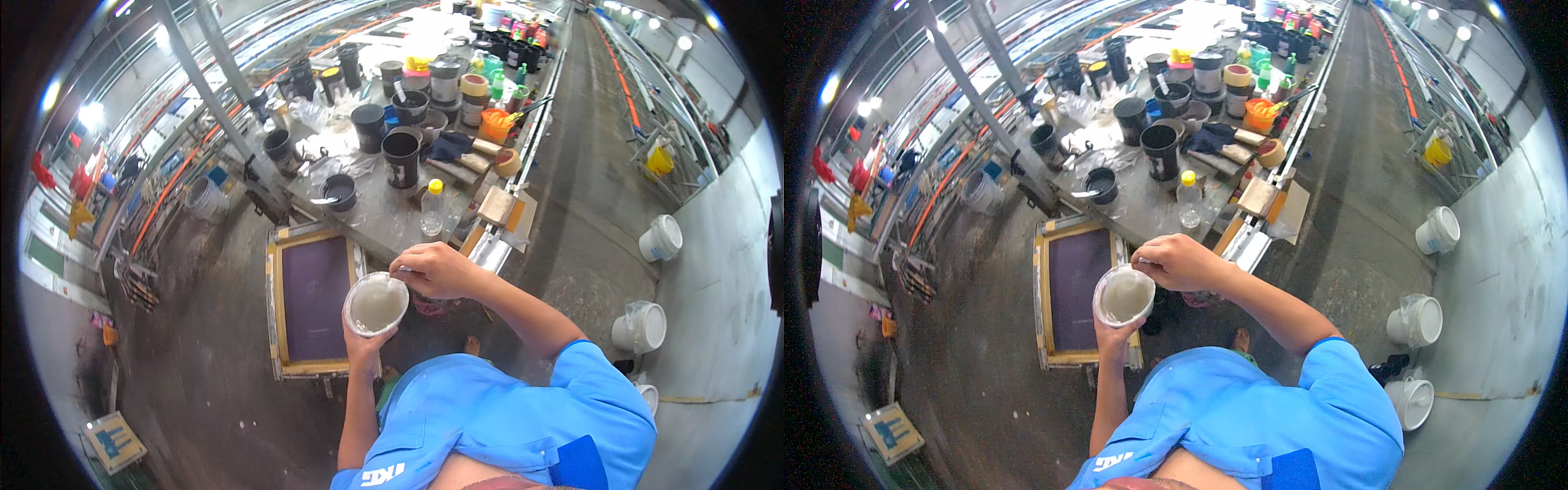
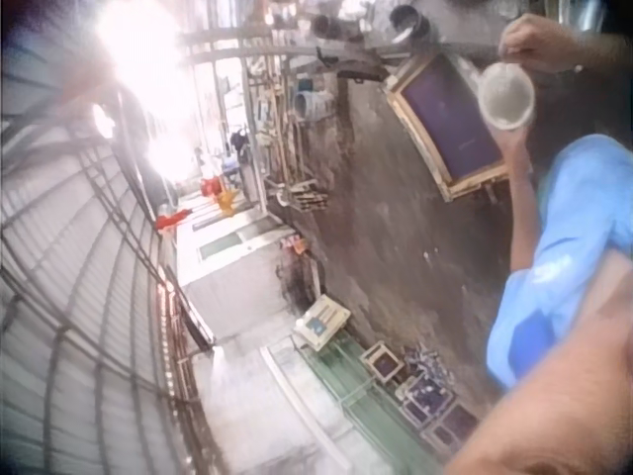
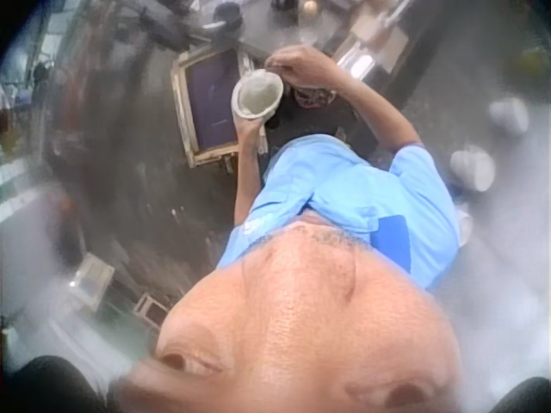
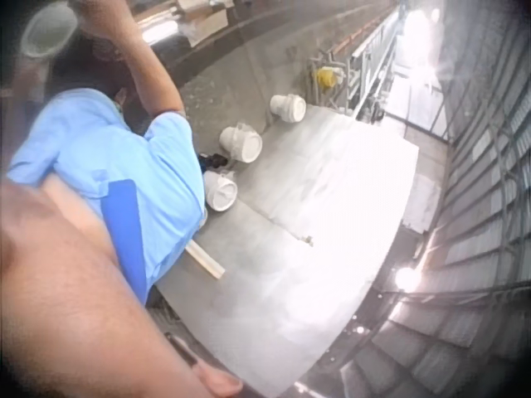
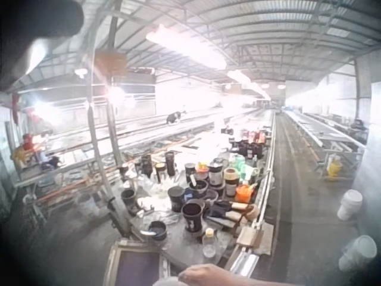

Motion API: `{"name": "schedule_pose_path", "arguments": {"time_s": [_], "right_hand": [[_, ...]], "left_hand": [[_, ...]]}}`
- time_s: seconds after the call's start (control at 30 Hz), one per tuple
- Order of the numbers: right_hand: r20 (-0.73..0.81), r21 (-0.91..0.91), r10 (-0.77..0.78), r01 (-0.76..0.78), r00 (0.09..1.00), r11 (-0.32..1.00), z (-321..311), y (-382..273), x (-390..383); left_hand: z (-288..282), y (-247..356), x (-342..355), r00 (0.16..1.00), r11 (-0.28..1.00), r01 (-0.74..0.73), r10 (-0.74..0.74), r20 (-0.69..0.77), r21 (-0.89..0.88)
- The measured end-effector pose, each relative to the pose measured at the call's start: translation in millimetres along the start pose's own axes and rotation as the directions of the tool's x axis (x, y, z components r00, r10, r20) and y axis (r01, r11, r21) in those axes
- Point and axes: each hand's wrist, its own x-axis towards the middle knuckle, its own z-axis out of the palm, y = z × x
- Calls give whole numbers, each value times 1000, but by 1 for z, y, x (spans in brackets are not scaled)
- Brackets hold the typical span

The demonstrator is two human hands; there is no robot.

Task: The person mixes a white liquid in a plastic cup using a stick, repeatedly adding clear liquid from a bottle. The person then pours the mixture onto a screen printing frame and adjusts the frame's position.

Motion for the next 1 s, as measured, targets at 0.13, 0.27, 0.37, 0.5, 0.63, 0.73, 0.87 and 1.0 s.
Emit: {"name": "schedule_pose_path", "arguments": {"time_s": [0.13, 0.27, 0.37, 0.5, 0.63, 0.73, 0.87, 1.0], "right_hand": [[130, 129, 27, -43, 991, 991, 12, -15, -1], [-56, 67, -12, 16, 998, 998, 12, -6, 6], [-17, -65, 38, -39, 999, 997, -1, -4, 5], [181, 102, 204, -224, 962, 969, 6, -22, -1], [-31, 121, 11, -7, 999, 993, 27, -9, 1], [-73, -33, 16, -18, 997, 999, 8, -14, 8], [129, -12, 151, -151, 980, 988, -3, -22, 0], [43, 129, 81, -85, 996, 988, 18, -21, -3]], "left_hand": [[2, -2, -3, 1000, 1000, 13, -13, -11, -17], [1, -2, -5, 1000, 999, -26, 26, 9, 29], [-1, 2, -7, 999, 997, -22, 25, -40, 80], [-1, 0, -13, 998, 999, 32, -30, -62, 30], [-5, -1, -15, 1000, 999, 6, -5, -19, 42], [-7, -6, -12, 999, 1000, -17, 17, -28, 21], [-2, -1, -14, 999, 999, 13, -15, -50, -48], [-3, -5, -13, 999, 999, -32, 33, -28, 21]]}}
